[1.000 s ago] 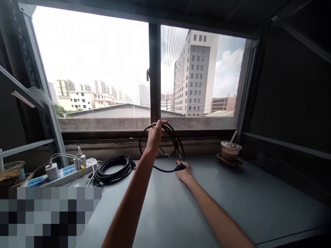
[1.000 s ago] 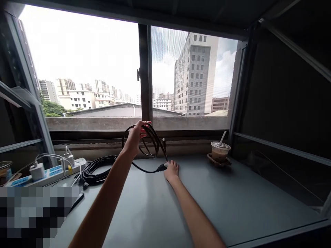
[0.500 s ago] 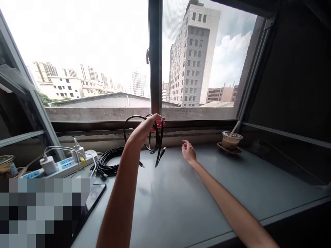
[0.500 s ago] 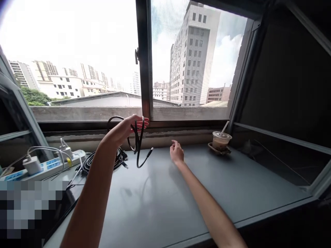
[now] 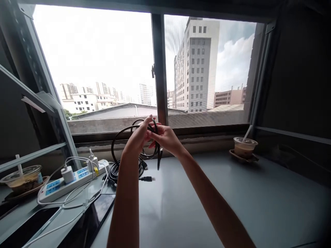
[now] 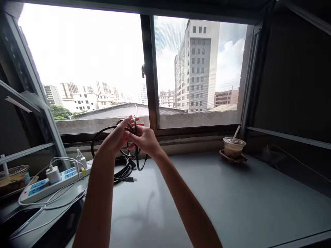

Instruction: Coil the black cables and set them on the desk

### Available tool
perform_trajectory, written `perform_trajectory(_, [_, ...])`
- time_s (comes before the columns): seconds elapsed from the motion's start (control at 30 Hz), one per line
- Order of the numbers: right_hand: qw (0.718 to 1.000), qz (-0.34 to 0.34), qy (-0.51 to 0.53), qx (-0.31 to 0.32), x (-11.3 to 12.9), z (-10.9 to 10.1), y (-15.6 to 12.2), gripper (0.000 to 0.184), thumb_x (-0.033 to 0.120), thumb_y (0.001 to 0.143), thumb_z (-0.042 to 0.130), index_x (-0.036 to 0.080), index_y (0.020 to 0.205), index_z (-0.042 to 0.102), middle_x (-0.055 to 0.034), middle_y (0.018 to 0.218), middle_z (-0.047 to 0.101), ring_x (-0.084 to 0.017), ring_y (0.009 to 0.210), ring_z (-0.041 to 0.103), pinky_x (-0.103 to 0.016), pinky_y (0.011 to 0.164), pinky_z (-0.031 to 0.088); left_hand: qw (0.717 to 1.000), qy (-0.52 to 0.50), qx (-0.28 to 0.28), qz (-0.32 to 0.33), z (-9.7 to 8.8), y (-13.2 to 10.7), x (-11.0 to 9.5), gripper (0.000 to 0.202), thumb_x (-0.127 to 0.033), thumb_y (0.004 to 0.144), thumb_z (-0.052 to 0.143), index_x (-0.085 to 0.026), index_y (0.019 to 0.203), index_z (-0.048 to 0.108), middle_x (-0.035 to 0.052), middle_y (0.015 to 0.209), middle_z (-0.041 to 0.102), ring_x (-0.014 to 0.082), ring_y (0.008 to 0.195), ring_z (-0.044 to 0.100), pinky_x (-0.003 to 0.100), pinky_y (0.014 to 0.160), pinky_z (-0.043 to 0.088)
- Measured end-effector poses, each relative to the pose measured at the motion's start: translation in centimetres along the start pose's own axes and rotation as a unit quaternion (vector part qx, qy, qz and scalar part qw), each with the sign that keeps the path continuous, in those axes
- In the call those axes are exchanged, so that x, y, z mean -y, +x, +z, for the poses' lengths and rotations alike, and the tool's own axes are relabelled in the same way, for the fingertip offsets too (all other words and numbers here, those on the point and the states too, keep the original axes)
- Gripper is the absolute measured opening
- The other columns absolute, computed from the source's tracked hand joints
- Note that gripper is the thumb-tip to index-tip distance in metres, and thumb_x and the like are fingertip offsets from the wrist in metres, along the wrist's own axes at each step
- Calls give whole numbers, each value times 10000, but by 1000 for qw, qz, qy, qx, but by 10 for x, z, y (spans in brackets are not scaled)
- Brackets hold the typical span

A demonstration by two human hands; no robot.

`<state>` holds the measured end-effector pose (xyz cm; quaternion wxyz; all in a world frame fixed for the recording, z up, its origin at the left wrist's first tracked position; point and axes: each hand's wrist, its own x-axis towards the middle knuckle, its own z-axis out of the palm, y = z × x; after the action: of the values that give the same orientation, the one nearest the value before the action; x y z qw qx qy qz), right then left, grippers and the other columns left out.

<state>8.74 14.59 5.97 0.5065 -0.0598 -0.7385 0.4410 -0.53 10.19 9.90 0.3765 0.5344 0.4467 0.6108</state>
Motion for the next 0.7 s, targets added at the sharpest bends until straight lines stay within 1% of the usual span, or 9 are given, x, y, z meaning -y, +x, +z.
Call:
perform_trajectory(0.1, [999, 19, 33, 15, -6, 4, 9, 410, 486, 674, 710, 125, 832, 598, -37, 762, 636, -167, 555, 632, -238, 461, 533, 998, 49, -32, -6, -12, 3, 5, 474, -529, 822, 456, -170, 1113, 562, 25, 669, 574, 130, 465, 495, 224, 369, 333])
perform_trajectory(0.17, [999, 26, 30, 28, -10, 2, 10, 404, 459, 656, 738, 122, 833, 600, -39, 754, 641, -167, 564, 634, -244, 495, 544, 995, 92, -31, -8, -20, 7, 9, 506, -580, 789, 483, -158, 1047, 595, 22, 633, 561, 132, 474, 498, 237, 409, 371])
perform_trajectory(0.23, [998, 29, 21, 49, -11, -4, 8, 380, 418, 685, 731, 120, 886, 610, -48, 778, 652, -176, 622, 647, -262, 560, 561, 991, 130, 3, -8, -24, 11, 12, 533, -630, 769, 473, -150, 936, 634, 17, 582, 538, 130, 471, 486, 246, 447, 391])
perform_trajectory(0.3, [998, 28, 10, 62, -7, -12, 5, 334, 350, 743, 699, 125, 974, 611, -54, 840, 660, -179, 714, 657, -268, 634, 570, 988, 144, 61, -18, -24, 14, 13, 557, -639, 802, 401, -147, 874, 655, 22, 560, 534, 134, 493, 498, 255, 506, 419])
perform_trajectory(0.4, [997, 38, 2, 61, 6, -27, 0, 268, 263, 829, 619, 152, 1071, 594, -49, 939, 655, -166, 778, 654, -223, 612, 567, 986, 86, 139, -32, -18, 16, 9, 632, -610, 869, 235, -153, 984, 657, 50, 647, 610, 183, 638, 584, 298, 645, 469])
perform_trajectory(0.47, [998, 62, -3, 33, 18, -37, -2, 254, 253, 896, 525, 154, 1126, 565, -49, 897, 659, -156, 710, 658, -199, 508, 549, 985, 33, 167, -19, -16, 17, 6, 674, -620, 869, 193, -154, 1114, 614, 77, 785, 668, 232, 806, 620, 354, 759, 478])
perform_trajectory(0.53, [997, 77, -17, -26, 31, -49, -6, 269, 240, 948, 421, 135, 1172, 526, -41, 784, 655, -139, 601, 649, -188, 442, 526, 985, 14, 174, -7, -19, 17, 3, 720, -661, 844, 199, -152, 1180, 581, 98, 912, 685, 267, 953, 606, 395, 862, 454])
perform_trajectory(0.63, [988, 65, -42, -133, 47, -72, -13, 280, 219, 975, 346, 115, 1171, 516, -8, 681, 617, -101, 473, 605, -166, 389, 494, 989, 36, 140, -21, -28, 17, 3, 775, -724, 799, 213, -157, 1115, 636, 110, 979, 688, 286, 1032, 585, 386, 908, 444])
perform_trajectory(0.7, [976, 59, -56, -203, 57, -89, -20, 279, 215, 977, 341, 117, 1143, 542, 7, 657, 589, -86, 445, 585, -137, 325, 427, 992, 60, 102, -36, -34, 17, 6, 772, -744, 777, 244, -163, 1052, 672, 113, 989, 689, 294, 1031, 588, 378, 907, 449])
